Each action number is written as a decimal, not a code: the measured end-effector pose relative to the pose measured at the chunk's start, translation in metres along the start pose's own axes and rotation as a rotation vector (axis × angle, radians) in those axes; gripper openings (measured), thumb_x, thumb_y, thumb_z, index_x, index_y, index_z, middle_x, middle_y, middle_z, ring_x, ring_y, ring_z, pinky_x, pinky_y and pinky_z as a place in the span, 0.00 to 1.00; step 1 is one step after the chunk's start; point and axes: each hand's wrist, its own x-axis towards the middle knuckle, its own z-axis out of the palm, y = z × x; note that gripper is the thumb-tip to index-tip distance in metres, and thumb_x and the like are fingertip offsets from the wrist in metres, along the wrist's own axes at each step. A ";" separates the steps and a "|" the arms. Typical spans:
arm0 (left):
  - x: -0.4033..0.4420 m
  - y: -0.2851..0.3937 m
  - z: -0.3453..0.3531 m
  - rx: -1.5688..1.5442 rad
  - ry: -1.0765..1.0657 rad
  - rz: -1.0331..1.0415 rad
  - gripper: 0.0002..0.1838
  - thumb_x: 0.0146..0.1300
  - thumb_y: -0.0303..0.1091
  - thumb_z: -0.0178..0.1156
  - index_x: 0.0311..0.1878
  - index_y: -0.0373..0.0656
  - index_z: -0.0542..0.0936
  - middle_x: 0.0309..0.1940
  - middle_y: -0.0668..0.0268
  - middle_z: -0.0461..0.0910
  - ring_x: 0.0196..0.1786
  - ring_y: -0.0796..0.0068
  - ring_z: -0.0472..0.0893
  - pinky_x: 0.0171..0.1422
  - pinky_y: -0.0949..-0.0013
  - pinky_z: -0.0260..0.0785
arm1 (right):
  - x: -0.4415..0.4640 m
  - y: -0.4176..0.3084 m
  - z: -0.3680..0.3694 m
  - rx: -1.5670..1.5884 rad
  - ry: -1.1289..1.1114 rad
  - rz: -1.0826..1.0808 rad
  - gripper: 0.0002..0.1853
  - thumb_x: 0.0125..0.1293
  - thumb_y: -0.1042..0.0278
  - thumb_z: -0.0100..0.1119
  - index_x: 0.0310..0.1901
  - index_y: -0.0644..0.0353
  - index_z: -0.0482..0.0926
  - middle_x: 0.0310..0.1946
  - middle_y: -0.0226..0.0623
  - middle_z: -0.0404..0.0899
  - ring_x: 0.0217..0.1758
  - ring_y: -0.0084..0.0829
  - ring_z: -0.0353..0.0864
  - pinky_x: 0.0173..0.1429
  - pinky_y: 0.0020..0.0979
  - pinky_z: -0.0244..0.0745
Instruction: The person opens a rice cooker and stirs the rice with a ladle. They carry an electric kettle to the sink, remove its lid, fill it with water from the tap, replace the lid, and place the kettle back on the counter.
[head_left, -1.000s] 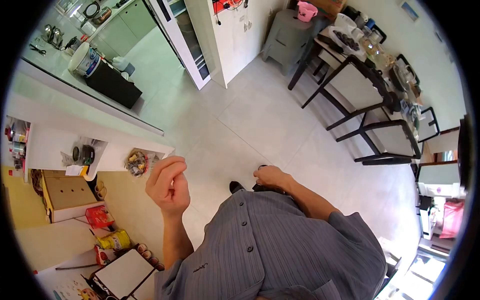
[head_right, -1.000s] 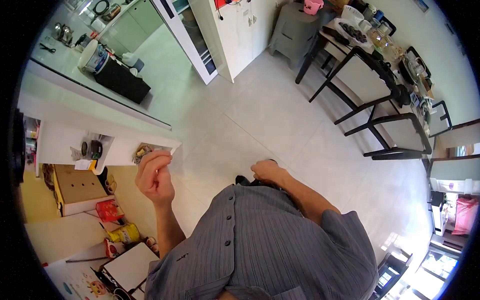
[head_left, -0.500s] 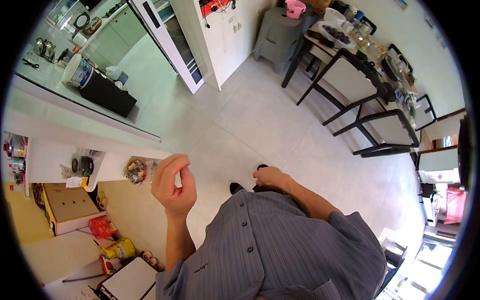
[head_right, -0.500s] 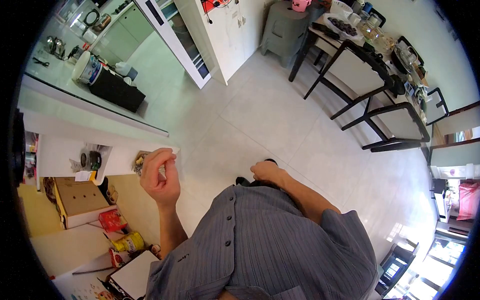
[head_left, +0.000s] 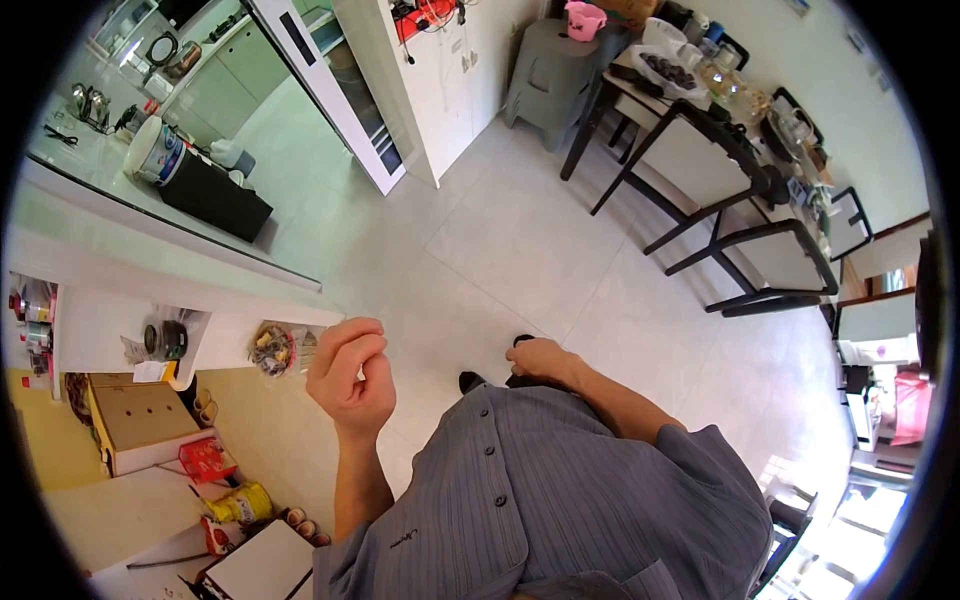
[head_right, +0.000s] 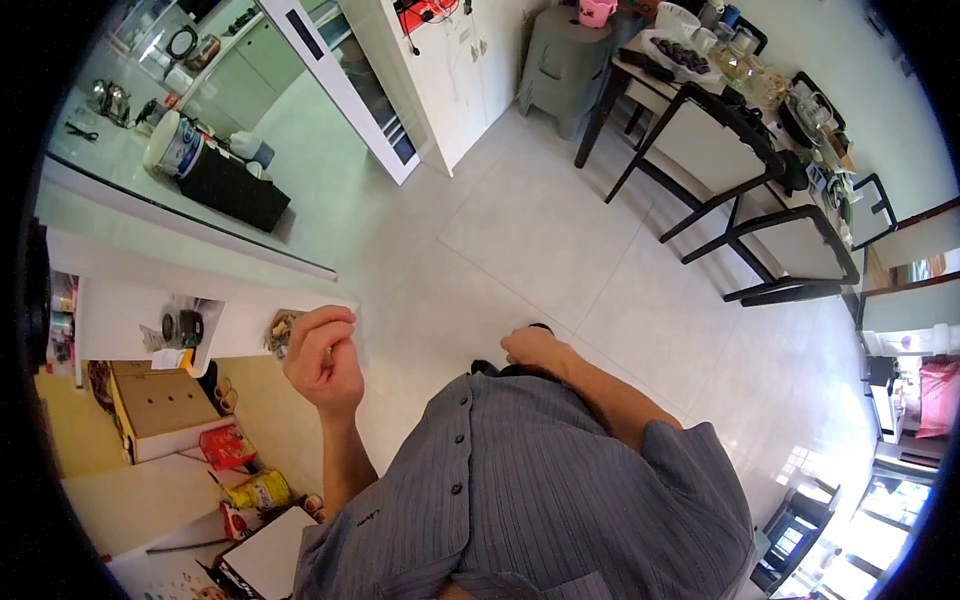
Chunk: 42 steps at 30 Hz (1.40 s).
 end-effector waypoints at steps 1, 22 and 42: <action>0.001 0.000 0.001 0.000 0.000 0.001 0.12 0.50 0.10 0.55 0.34 0.36 0.81 0.38 0.58 0.85 0.36 0.65 0.83 0.39 0.70 0.75 | 0.000 0.002 0.001 0.000 0.001 0.000 0.14 0.62 0.62 0.59 0.43 0.63 0.82 0.39 0.53 0.83 0.46 0.54 0.84 0.51 0.50 0.77; 0.005 0.012 0.015 0.053 0.011 0.039 0.11 0.55 0.13 0.63 0.41 0.35 0.83 0.40 0.58 0.84 0.36 0.67 0.83 0.39 0.72 0.75 | 0.007 0.014 0.001 -0.012 0.078 -0.112 0.13 0.62 0.61 0.61 0.40 0.63 0.83 0.36 0.52 0.85 0.43 0.53 0.86 0.47 0.53 0.79; 0.002 0.013 0.002 0.125 0.038 0.002 0.10 0.56 0.16 0.68 0.41 0.35 0.83 0.40 0.59 0.84 0.36 0.68 0.83 0.41 0.71 0.76 | 0.012 0.005 0.006 -0.057 0.045 -0.130 0.12 0.63 0.62 0.60 0.39 0.63 0.83 0.36 0.53 0.85 0.43 0.54 0.86 0.47 0.52 0.79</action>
